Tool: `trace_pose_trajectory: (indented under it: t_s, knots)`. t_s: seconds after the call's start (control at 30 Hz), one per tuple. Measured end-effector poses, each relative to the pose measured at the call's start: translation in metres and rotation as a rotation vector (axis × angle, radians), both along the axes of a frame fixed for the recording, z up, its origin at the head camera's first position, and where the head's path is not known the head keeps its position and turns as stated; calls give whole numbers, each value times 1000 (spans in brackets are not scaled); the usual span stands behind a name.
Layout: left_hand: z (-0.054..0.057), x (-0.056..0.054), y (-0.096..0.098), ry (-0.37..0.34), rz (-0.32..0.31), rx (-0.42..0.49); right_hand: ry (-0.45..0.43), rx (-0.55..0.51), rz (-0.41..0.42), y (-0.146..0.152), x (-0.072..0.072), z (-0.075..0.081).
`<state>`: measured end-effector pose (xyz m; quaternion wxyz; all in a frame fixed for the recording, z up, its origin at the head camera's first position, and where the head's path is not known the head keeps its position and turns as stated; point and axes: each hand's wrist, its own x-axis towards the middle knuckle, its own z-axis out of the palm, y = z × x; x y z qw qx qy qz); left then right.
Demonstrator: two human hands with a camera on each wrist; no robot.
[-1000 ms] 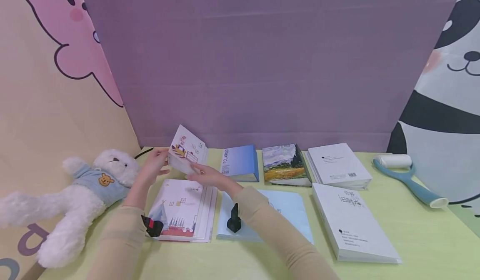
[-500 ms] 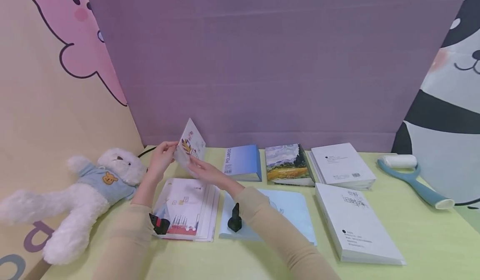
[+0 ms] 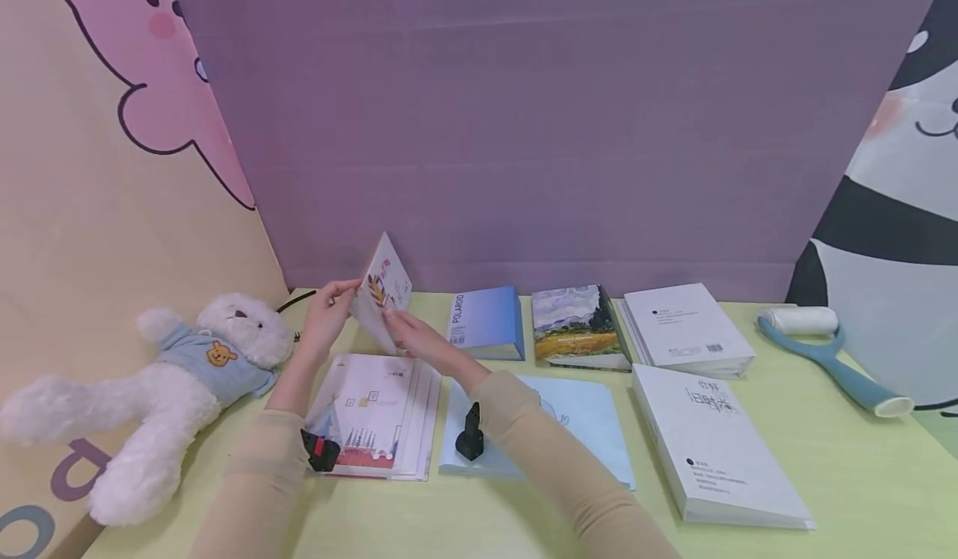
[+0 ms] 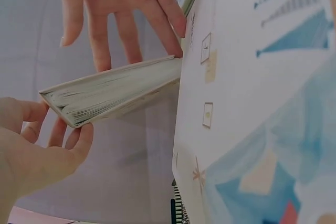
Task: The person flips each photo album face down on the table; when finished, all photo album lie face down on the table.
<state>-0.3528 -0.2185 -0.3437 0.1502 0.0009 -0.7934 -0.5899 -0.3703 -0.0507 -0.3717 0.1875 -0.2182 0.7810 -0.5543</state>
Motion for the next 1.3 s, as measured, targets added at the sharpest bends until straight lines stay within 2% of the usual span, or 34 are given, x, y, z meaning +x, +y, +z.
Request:
trace_pose_trajectory:
  t_s: [0.17, 0.2, 0.43, 0.53, 0.63, 0.77, 0.87, 1.07, 1.3]
  knots:
    - [1, 1, 0, -4, 31, -22, -37, -36, 9, -2, 0, 0]
    - [1, 2, 1, 2, 30, -32, -31, -42, 13, -3, -3, -4]
    - [1, 3, 5, 19, 4, -88, -2, -77, 52, -1, -5, -3]
    - [1, 2, 6, -8, 8, -78, 3, -81, 52, -1, -6, -3]
    - [-1, 1, 4, -43, -3, -19, 4, -82, 43, 0, -5, -3]
    - [-4, 0, 2, -81, -22, 44, 78, -48, -11, 1, -3, -1]
    - [-6, -1, -1, -102, -36, 48, 133, -5, -51, 3, -2, 2]
    - [-8, -3, 0, -167, -95, 61, 143, 23, -103, 2, -4, 5]
    - [-11, -4, 5, -234, -176, 78, 131, -5, -216, 0, -8, 5]
